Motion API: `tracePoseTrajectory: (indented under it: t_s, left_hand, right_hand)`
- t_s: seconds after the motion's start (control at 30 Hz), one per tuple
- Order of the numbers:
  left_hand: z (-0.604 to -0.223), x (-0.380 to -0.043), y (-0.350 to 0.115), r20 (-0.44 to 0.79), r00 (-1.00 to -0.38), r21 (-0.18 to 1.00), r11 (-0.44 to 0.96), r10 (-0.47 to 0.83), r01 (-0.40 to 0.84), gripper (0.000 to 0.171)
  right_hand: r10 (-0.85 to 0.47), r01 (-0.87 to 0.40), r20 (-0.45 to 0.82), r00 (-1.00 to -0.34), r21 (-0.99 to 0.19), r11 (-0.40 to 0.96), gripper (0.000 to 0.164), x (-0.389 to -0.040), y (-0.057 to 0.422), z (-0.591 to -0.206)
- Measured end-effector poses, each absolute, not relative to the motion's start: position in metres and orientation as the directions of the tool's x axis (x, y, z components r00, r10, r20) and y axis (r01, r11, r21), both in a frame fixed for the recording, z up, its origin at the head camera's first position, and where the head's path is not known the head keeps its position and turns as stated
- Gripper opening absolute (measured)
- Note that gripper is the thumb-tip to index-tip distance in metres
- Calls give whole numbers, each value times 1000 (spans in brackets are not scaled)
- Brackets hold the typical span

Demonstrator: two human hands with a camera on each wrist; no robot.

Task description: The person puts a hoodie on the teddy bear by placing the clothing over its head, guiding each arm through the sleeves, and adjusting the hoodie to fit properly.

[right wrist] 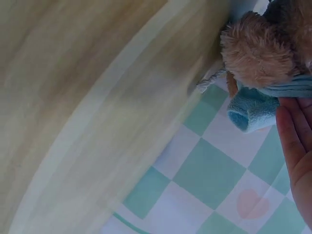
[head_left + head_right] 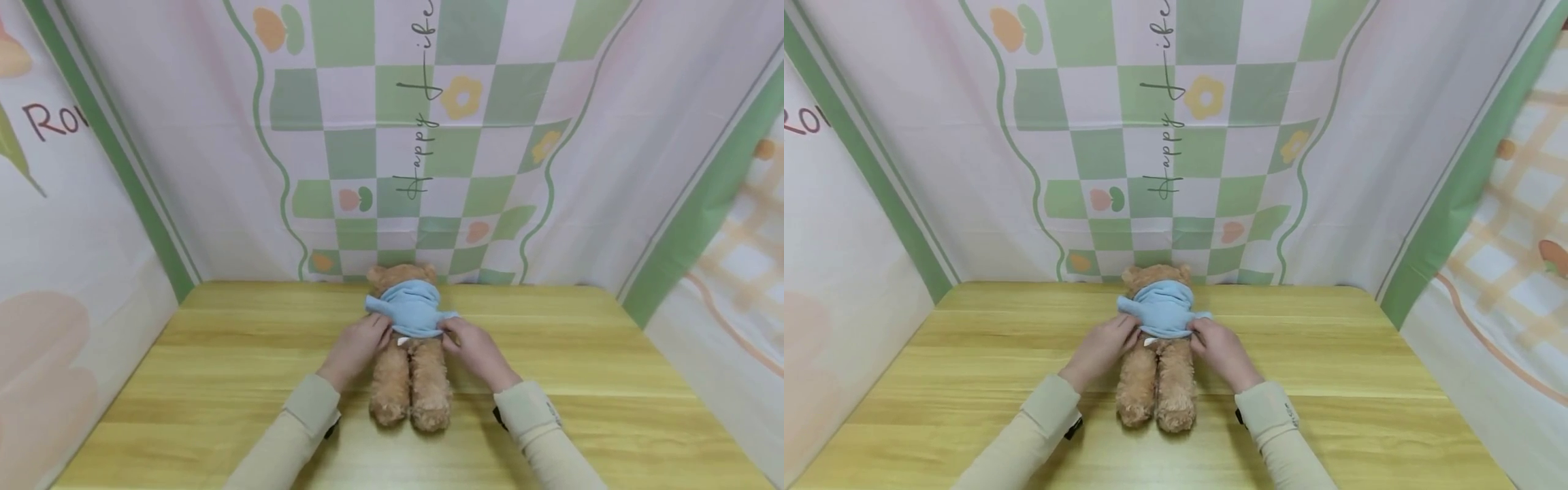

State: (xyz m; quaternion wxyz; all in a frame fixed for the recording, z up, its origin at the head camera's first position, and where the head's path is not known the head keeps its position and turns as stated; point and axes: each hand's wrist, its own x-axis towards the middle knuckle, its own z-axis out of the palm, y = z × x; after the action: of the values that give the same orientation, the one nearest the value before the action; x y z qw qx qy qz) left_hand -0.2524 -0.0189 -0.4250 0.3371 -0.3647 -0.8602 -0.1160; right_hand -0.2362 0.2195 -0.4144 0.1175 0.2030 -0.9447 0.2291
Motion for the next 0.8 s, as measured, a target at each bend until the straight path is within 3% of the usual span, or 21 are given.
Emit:
tracePoseTrajectory:
  t_s: [0.17, 0.67, 0.8]
  left_hand:
    - [-424, -253, -21, 653, -492, -83, 699, 576, 710, 14]
    - [-432, -248, -41, 513, -591, 139, 619, 623, 773, 15]
    - [-433, -245, -42, 499, -635, 214, 626, 590, 750, 7]
  right_hand:
    - [-351, -461, 323, -879, -388, 798, 13, -237, 217, -412]
    - [-420, -537, 352, -836, -371, 758, 10, -235, 216, -418]
    - [-422, -541, 349, -837, -409, 735, 11, -235, 221, -420]
